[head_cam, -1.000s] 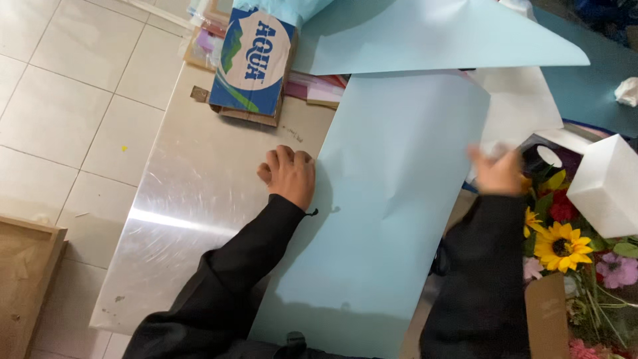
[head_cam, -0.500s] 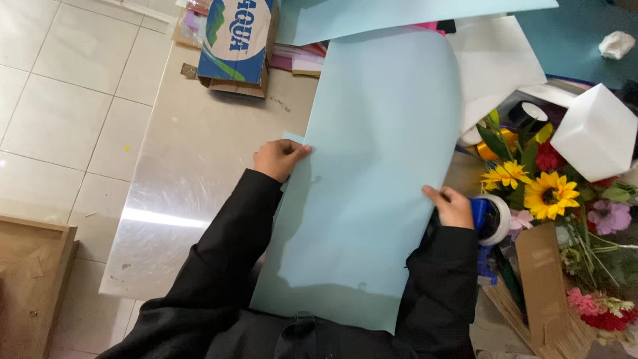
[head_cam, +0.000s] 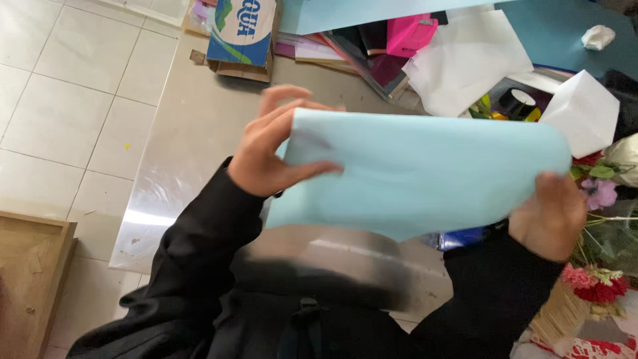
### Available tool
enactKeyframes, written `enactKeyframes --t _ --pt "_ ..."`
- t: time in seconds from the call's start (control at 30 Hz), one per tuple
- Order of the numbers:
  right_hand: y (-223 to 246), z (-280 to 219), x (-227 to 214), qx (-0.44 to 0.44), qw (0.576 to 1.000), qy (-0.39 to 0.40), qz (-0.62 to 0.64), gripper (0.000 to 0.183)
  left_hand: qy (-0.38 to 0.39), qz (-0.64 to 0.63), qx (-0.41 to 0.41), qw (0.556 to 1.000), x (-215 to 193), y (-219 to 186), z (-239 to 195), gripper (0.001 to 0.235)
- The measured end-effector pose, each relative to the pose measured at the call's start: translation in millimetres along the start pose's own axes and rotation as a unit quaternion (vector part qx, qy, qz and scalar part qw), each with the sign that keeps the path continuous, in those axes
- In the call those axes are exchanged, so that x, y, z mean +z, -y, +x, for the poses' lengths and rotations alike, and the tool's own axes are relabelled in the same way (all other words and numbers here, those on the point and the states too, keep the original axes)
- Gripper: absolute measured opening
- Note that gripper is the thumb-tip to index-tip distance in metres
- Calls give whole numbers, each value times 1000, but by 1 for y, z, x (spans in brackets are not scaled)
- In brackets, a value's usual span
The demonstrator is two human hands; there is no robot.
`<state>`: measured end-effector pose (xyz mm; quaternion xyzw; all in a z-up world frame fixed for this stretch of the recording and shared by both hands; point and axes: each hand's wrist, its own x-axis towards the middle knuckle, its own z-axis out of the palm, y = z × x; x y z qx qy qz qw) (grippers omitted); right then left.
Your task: The person cuts blue wrapping paper into smaller sheets using shears and then folds a sheet into a decorative triangular shape near a flower bouquet.
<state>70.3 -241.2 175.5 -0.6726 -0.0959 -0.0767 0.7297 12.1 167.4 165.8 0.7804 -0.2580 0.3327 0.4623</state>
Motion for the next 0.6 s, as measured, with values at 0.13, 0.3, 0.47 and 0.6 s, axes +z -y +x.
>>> enactKeyframes --t 0.13,0.3,0.47,0.6 --pt "-4 -12 3 -25 974 -124 -186 58 -138 88 68 984 8 -40 -3 31" --pt "34 -59 102 215 956 -56 -189 40 -104 167 241 950 38 -112 -18 27" --pt "-92 -139 68 180 975 48 122 92 -101 133 249 954 151 -51 -145 14" --pt "-177 -145 29 222 962 19 -159 123 6 -28 148 989 173 -29 -221 26"
